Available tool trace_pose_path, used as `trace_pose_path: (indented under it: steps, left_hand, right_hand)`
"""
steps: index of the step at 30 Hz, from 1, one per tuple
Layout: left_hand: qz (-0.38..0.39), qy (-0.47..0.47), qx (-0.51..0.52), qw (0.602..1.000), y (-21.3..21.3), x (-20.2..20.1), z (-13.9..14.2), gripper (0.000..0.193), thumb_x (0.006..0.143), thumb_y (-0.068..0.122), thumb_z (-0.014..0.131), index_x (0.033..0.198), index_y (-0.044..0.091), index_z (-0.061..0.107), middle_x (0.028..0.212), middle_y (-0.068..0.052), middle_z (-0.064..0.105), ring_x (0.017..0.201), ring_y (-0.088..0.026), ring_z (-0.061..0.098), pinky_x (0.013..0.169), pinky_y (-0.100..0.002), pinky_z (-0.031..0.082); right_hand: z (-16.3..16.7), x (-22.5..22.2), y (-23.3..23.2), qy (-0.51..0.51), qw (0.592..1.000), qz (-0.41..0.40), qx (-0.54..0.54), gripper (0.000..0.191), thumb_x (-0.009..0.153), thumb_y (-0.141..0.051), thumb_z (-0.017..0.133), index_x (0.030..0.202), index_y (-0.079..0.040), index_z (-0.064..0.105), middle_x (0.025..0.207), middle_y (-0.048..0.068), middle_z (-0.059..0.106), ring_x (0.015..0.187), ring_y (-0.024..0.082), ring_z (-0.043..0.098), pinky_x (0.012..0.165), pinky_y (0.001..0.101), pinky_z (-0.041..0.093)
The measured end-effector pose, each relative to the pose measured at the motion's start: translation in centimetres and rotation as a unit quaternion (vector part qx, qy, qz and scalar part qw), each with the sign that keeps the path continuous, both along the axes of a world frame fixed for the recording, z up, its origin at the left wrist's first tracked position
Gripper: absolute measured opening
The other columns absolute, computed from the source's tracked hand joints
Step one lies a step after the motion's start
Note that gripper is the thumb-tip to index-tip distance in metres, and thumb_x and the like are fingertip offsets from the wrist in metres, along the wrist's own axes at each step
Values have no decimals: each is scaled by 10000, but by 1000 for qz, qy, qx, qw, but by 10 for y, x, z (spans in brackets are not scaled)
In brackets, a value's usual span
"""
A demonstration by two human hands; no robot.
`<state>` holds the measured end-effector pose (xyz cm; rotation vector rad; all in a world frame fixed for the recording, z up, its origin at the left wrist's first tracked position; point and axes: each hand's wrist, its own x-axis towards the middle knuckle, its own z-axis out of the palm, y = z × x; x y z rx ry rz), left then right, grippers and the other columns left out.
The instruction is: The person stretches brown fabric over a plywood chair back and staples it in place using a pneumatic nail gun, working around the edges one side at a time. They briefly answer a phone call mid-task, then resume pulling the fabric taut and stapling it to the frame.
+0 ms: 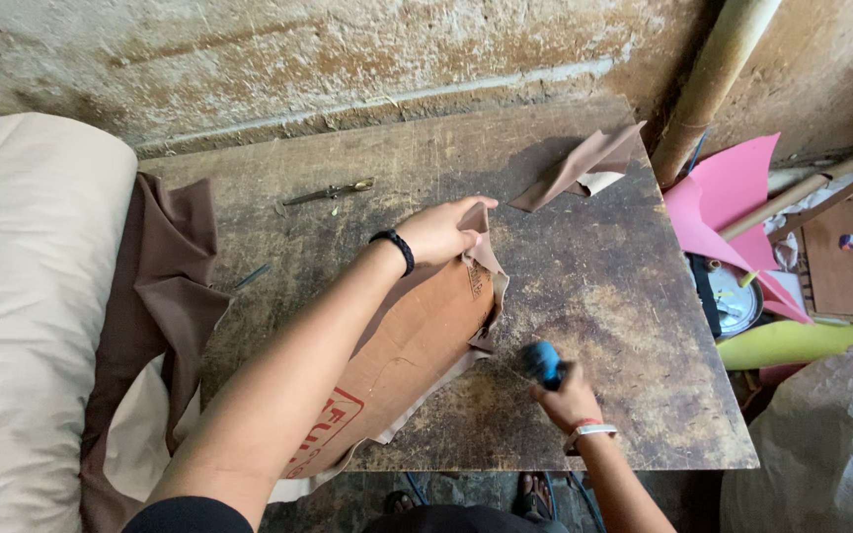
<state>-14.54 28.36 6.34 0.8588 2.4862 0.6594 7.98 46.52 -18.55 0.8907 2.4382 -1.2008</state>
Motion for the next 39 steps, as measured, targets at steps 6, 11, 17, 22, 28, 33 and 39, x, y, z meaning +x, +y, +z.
trace_pose_path:
  steps: [6, 11, 17, 22, 28, 33, 39]
  left_hand:
    - [-1, -12, -5, 1000, 1, 2, -2, 609, 935, 191, 612, 1507, 303, 432, 1218, -135, 725, 1105, -287, 707, 936, -417, 550]
    - [-11, 17, -42, 999, 4, 2, -8, 630, 943, 171, 606, 1525, 315, 416, 1239, -149, 718, 1129, -318, 697, 945, -431, 543]
    - [-11, 28, -27, 999, 7, 8, -14, 754, 865, 126, 665, 1542, 288, 374, 1267, -172, 679, 1145, -343, 669, 956, -432, 533]
    - [-32, 37, -5, 999, 7, 9, -6, 751, 866, 158, 706, 1538, 216, 377, 1257, -162, 697, 1138, -327, 686, 936, -425, 552]
    - [11, 33, -54, 998, 3, -1, -7, 866, 693, 67, 813, 1479, 161, 460, 1231, -150, 697, 1104, -300, 692, 881, -404, 588]
    - [37, 79, 8, 996, 24, -46, -13, 832, 598, 61, 849, 1388, 151, 606, 1230, -100, 738, 1119, -251, 720, 912, -363, 588]
    - [-69, 33, 51, 996, -3, -65, -17, 776, 927, 489, 689, 1515, 64, 414, 1502, -163, 526, 1338, -283, 551, 1110, -381, 442]
  right_hand:
    - [130, -11, -4, 345, 912, -25, -220, 367, 739, -40, 770, 1097, -33, 691, 743, 30, 700, 572, 119, 627, 489, 284, 504]
    - [201, -41, -12, 383, 893, -29, -235, 328, 772, -14, 730, 1097, -47, 700, 727, 31, 683, 535, 108, 610, 468, 284, 478]
    - [212, -45, -16, 373, 896, -37, -238, 250, 818, -21, 736, 1067, -34, 714, 705, 27, 678, 513, 108, 596, 458, 281, 453]
    - [202, -51, -9, 366, 889, -39, -274, 207, 835, -41, 750, 1037, -10, 718, 696, 45, 660, 493, 126, 573, 447, 292, 429]
    - [124, -47, 20, 204, 973, -6, -107, 346, 780, -237, 807, 1050, -30, 747, 792, 85, 752, 656, 185, 678, 639, 366, 552]
    - [4, -27, 26, 71, 985, 111, 110, 581, 805, -406, 777, 1267, -68, 673, 1045, 252, 738, 985, 415, 700, 846, 480, 558]
    - [-45, -6, 7, 68, 963, 144, 216, 774, 746, -382, 832, 1419, -122, 550, 1209, 286, 644, 1073, 434, 649, 885, 484, 537]
